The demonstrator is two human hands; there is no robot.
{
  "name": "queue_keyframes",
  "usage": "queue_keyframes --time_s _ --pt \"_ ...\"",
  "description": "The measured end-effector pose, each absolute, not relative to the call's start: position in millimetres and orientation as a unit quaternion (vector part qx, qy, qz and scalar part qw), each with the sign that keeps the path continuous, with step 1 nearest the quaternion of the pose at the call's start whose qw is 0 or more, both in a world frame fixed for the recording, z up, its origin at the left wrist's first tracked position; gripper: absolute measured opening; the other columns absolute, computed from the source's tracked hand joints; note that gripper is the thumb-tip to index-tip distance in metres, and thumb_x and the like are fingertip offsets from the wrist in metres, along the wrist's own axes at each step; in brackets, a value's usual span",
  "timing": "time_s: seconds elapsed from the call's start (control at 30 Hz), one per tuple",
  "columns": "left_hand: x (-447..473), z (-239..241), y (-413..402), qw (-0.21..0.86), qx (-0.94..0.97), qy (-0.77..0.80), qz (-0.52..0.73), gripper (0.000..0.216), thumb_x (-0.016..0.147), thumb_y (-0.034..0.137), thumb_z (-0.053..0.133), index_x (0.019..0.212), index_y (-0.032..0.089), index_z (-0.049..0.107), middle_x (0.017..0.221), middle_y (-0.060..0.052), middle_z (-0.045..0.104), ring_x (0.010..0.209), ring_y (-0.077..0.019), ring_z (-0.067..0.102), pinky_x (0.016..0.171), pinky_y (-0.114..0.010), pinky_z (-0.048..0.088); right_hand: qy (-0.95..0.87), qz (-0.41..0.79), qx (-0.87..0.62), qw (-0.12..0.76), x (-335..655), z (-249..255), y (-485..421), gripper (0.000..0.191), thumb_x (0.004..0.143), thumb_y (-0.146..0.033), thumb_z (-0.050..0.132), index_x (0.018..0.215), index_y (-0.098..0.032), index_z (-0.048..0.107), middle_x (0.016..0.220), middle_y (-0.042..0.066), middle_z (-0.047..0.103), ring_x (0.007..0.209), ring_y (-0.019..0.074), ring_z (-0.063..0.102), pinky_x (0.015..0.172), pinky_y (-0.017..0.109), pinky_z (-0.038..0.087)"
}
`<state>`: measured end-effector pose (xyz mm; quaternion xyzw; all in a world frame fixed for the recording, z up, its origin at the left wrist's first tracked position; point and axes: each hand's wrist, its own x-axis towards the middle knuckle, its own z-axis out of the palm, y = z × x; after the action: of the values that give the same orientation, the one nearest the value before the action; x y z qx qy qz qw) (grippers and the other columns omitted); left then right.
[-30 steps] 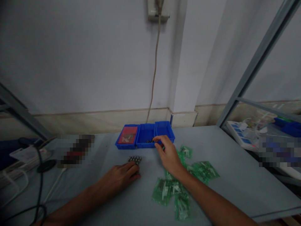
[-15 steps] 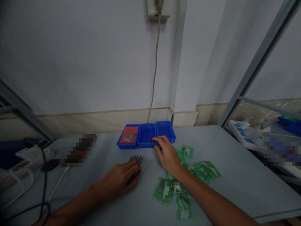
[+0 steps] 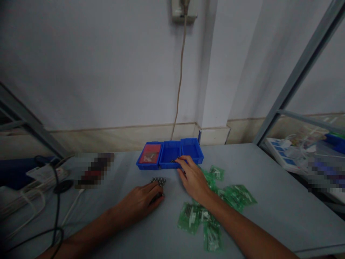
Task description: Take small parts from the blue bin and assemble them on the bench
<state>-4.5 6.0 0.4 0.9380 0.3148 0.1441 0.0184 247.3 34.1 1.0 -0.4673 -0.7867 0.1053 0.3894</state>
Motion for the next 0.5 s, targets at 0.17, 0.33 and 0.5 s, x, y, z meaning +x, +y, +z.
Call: queue_keyframes --time_s 0.17,0.33,0.5 --pt "-5.1 4.0 4.6 0.033 0.939 0.312 0.143 0.016 0.107 0.026 0.044 0.105 0.018 0.058 0.100 -0.006 0.065 0.082 -0.0169 0.066 0.072 -0.027 0.057 -0.784 0.103 -0.465 0.398 246.6 3.1 33.6 0.037 0.102 -0.020 0.052 0.136 -0.028 0.061 0.137 0.011 0.057 0.125 0.0283 0.060 0.109 0.046 0.048" --pt "-5.0 3.2 5.2 0.024 0.933 0.323 0.155 0.019 0.108 0.029 0.044 0.101 0.018 0.058 0.097 -0.006 0.066 0.078 -0.0168 0.066 0.071 -0.027 0.057 -0.802 0.154 -0.430 0.384 242.9 14.9 22.1 0.019 0.102 -0.023 0.055 0.115 -0.026 0.068 0.110 0.007 0.068 0.100 0.0245 0.067 0.089 0.038 0.052" --pt "-5.4 3.2 6.2 0.023 0.939 0.319 0.129 0.021 0.109 0.029 0.043 0.105 0.018 0.060 0.098 -0.006 0.068 0.086 -0.0188 0.069 0.076 -0.029 0.059 -0.855 0.216 -0.369 0.292 237.5 15.2 11.7 0.009 0.100 -0.028 0.062 0.100 -0.026 0.071 0.088 0.002 0.071 0.079 0.0205 0.066 0.073 0.031 0.047"
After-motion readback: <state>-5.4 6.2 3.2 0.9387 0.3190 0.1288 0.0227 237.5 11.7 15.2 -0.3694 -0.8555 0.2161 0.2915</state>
